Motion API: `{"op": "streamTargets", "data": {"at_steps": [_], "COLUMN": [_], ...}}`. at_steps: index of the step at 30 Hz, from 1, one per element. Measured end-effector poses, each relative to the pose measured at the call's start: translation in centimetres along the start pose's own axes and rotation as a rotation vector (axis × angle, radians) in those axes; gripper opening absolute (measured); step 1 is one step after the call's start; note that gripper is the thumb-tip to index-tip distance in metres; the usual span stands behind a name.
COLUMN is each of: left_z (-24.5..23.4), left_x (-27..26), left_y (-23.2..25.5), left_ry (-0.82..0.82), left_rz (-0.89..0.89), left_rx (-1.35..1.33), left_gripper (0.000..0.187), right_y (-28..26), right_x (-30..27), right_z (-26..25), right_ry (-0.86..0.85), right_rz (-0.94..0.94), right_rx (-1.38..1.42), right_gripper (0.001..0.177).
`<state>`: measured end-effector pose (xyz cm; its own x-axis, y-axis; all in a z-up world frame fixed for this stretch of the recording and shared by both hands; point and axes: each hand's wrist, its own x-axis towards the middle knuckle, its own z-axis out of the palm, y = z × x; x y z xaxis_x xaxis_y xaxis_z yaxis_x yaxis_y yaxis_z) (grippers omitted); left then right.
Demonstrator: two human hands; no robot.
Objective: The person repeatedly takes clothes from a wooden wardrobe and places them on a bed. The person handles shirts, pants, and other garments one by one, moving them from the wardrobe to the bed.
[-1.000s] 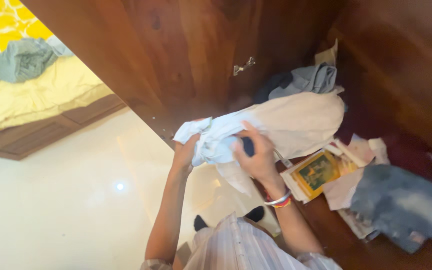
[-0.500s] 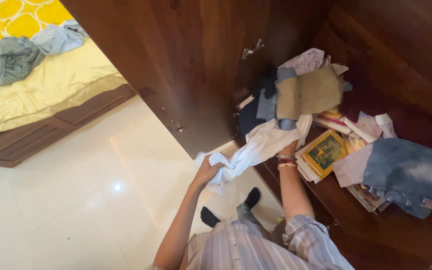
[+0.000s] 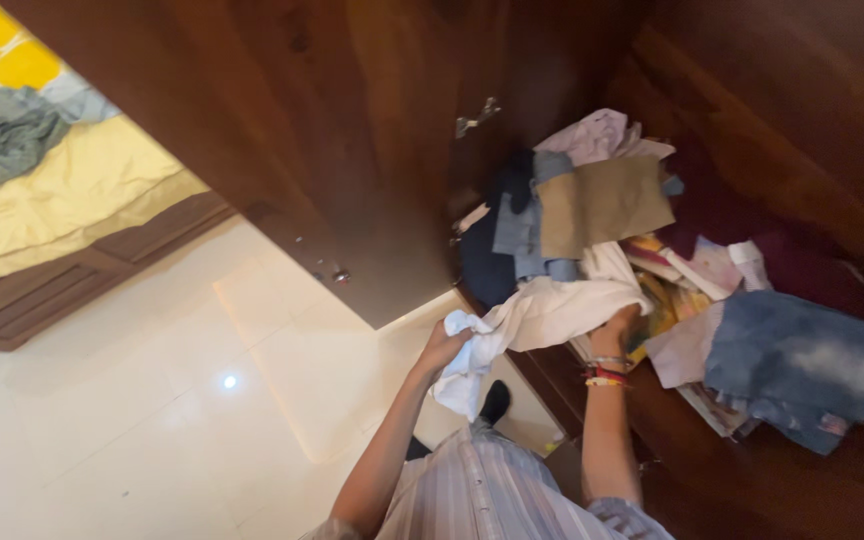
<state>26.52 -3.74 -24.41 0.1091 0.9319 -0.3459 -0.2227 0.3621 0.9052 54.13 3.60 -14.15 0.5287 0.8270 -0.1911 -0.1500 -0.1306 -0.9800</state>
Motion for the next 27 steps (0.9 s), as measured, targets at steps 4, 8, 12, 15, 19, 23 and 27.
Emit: {"op": "streamTargets", "data": {"at_steps": [4,8,12,15,19,23,27], "left_z": [5.6,11.3,16.4,18.1,18.0,14.0,8.5], "left_x": [3.9,8.4,11.6,12.1,11.0,8.8,5.6], "left_y": [0.6,2.4,2.5,1.7,1.9,2.8,7.5], "left_ry": [-0.088,-0.155,-0.158,-0.114,-0.040,-0.244,-0.266], "left_rz": [-0.087,-0.167,0.017,0.167,-0.146,-0.127,0.057], "left_rx": [-0.070,-0.291,-0.247,-0.226,-0.374,-0.762,-0.777], "left_gripper": [0.035,0.068,0.073,0.091,0.074,0.052,0.051], "right_y": [-4.7,-10.0,-15.6,-18.9,-18.3,-13.4,-12.1], "right_x": [3.4,4.9,2.9,0.6,-2.5,-6.6,-9.7], "right_z": [-4.3,-7.9,-11.7,-13.7,-12.5,-5.6,2.4], "right_ry": [0.049,0.082,0.082,0.021,-0.143,-0.469,-0.841], "right_rz": [-0.101,-0.211,-0.323,-0.409,-0.399,-0.300,-0.355], "right_rx": [0.014,0.026,0.045,0.054,0.000,-0.152,-0.371], "right_gripper": [0.051,0.048,0.046,0.044,0.042,0.040,0.037]}}
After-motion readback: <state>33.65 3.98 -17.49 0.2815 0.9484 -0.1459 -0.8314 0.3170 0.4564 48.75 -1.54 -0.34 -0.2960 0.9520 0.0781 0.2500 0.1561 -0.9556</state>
